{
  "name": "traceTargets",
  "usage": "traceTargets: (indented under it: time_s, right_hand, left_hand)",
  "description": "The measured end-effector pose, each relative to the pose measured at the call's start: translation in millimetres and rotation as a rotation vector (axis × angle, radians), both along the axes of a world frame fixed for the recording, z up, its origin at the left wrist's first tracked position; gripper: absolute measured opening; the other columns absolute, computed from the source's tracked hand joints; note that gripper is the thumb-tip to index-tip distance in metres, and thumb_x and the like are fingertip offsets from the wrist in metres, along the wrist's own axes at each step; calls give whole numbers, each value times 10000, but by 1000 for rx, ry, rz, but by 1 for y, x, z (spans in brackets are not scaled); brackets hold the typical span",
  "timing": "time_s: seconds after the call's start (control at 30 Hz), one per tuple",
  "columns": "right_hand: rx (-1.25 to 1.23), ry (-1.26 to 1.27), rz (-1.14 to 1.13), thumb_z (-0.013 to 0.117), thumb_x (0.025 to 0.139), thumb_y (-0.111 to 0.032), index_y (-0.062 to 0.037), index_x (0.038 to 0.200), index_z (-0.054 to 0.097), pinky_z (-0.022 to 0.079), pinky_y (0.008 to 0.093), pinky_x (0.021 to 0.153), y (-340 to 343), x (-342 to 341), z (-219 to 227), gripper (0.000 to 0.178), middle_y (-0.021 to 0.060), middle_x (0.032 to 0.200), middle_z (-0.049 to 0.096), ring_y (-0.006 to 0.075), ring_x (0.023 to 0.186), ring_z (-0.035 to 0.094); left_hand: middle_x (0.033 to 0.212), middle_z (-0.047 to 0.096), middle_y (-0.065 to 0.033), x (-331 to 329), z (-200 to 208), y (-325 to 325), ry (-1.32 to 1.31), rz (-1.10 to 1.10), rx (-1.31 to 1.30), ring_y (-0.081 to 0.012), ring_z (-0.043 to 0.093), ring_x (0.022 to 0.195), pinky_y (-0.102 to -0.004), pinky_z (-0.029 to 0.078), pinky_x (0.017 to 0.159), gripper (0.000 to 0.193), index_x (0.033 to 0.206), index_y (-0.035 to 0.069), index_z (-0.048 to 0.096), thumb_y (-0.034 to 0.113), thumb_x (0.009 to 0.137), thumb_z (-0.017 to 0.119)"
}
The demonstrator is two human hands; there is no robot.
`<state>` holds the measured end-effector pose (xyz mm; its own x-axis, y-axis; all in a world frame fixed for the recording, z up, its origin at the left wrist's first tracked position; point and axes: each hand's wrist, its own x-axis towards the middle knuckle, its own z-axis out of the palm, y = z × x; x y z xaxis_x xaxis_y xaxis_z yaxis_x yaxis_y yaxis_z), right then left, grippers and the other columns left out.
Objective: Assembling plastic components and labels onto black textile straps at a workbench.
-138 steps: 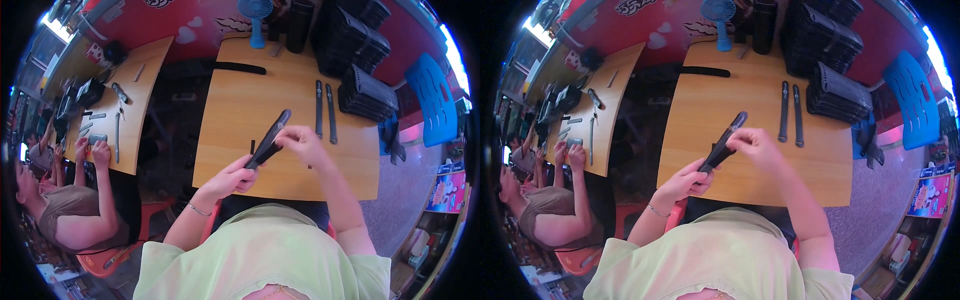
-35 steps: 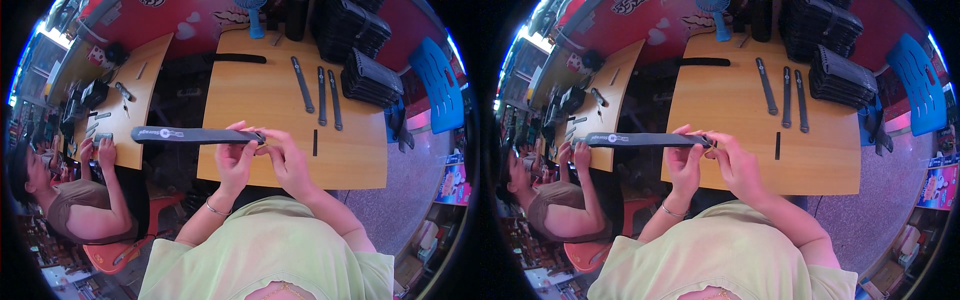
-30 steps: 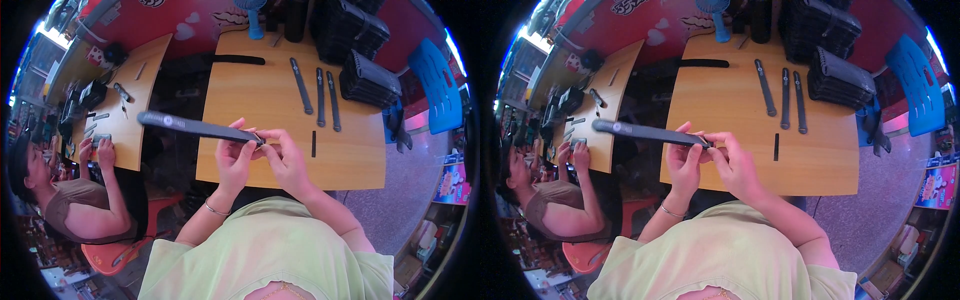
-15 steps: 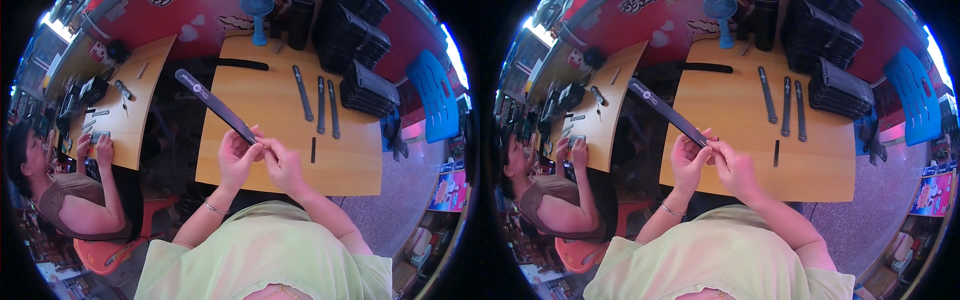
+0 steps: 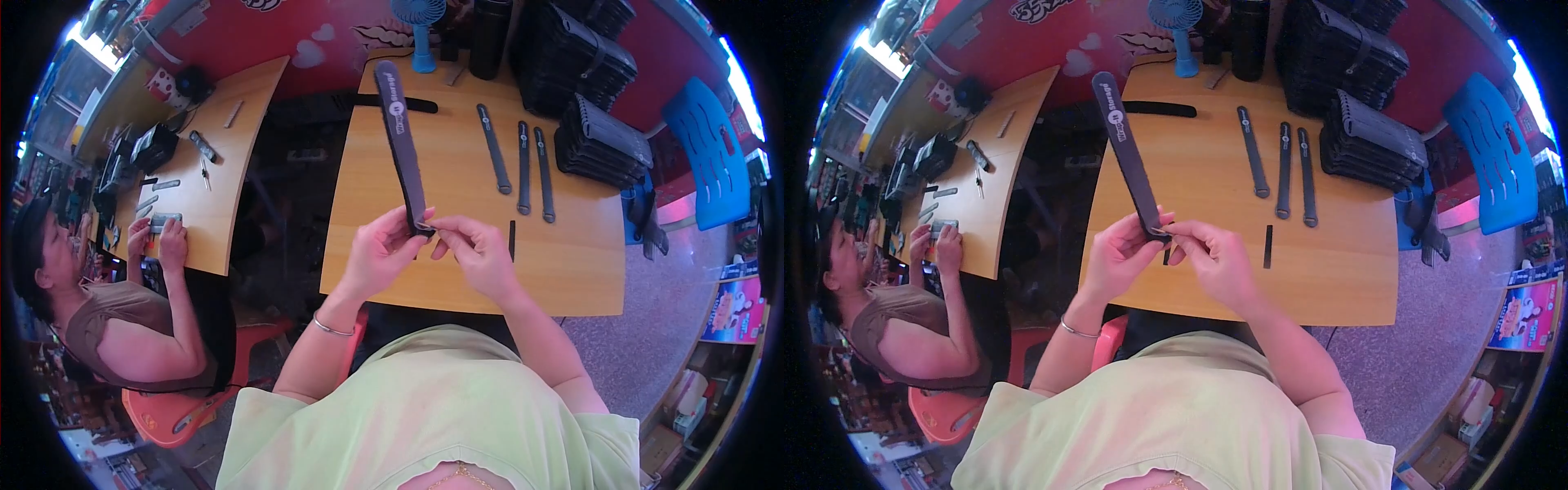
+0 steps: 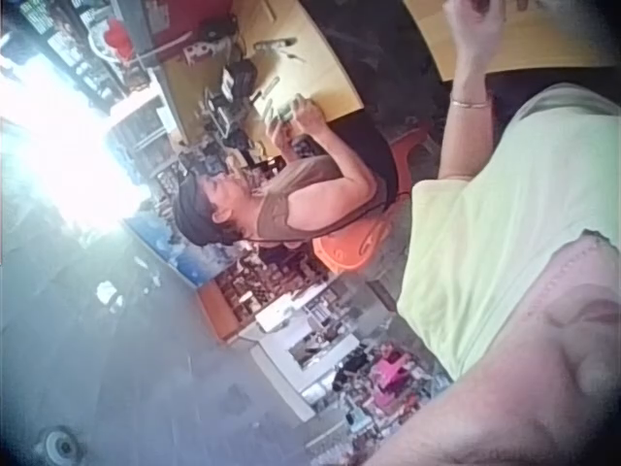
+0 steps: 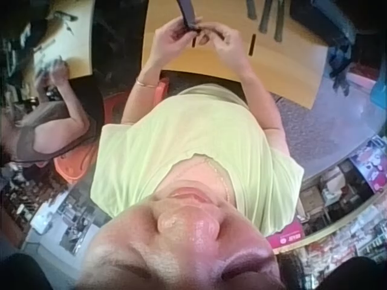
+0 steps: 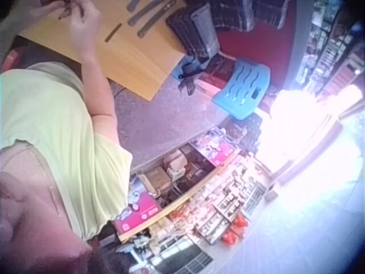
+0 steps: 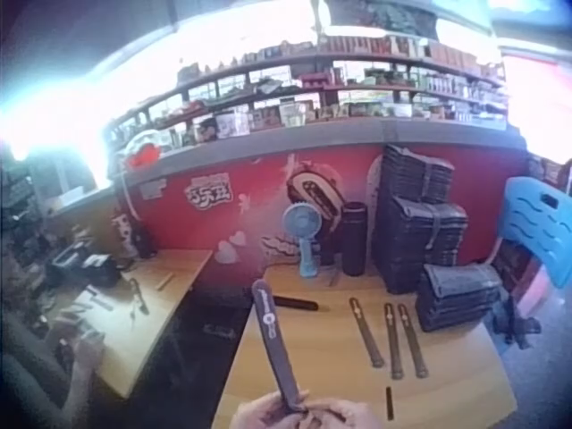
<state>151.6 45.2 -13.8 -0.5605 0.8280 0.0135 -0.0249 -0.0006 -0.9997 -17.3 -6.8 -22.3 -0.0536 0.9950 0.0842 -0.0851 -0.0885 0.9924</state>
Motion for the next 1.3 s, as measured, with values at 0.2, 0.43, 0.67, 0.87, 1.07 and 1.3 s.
traceTargets:
  time_s: [0.2,0.43,0.67,0.87,1.07,1.3]
  right_hand:
    - [4,-3,65,492,898,32,10,1048,641,447,209,640,-7,1,-3,213,50,805,641,90,710,612]
    - [-18,-63,300,533,882,-7,5,1040,651,469,232,629,-9,13,17,197,59,757,662,111,685,639]
    - [394,-412,313,624,824,-73,-66,1057,659,444,240,561,3,32,49,235,35,675,649,123,603,618]
    - [318,-196,88,737,742,-79,-93,1045,674,327,204,481,-1,31,36,310,2,813,598,44,506,389]
    - [48,166,26,688,782,-6,-14,939,665,379,164,586,-11,16,-3,159,38,979,539,54,704,498]
    - [-129,141,190,622,824,4,4,834,634,441,223,730,-3,19,6,15,52,880,576,99,765,551]
  left_hand:
    - [1071,627,-77,-18,12,-12,70,-141,-48,-123,607,982,-255,486,880,369,1207,-49,517,-92,841,544]
    - [1061,629,-105,-44,41,-22,96,-543,-236,-155,621,981,-282,491,898,363,1166,-48,523,-77,815,613]
    - [1070,605,-131,-25,29,-10,-140,-363,-174,-199,625,981,-328,515,881,354,1119,-31,469,-38,807,635]
    - [1101,572,-135,5,8,-7,-506,-274,-157,-204,604,986,-359,521,875,379,1142,-10,447,28,817,638]
    - [1049,590,-118,15,8,-6,-659,-242,-200,-213,617,964,-363,531,860,390,1112,9,456,19,792,678]
    - [944,615,-78,2,6,-21,-594,-331,-279,-220,658,860,-370,532,854,421,1084,10,461,11,755,723]
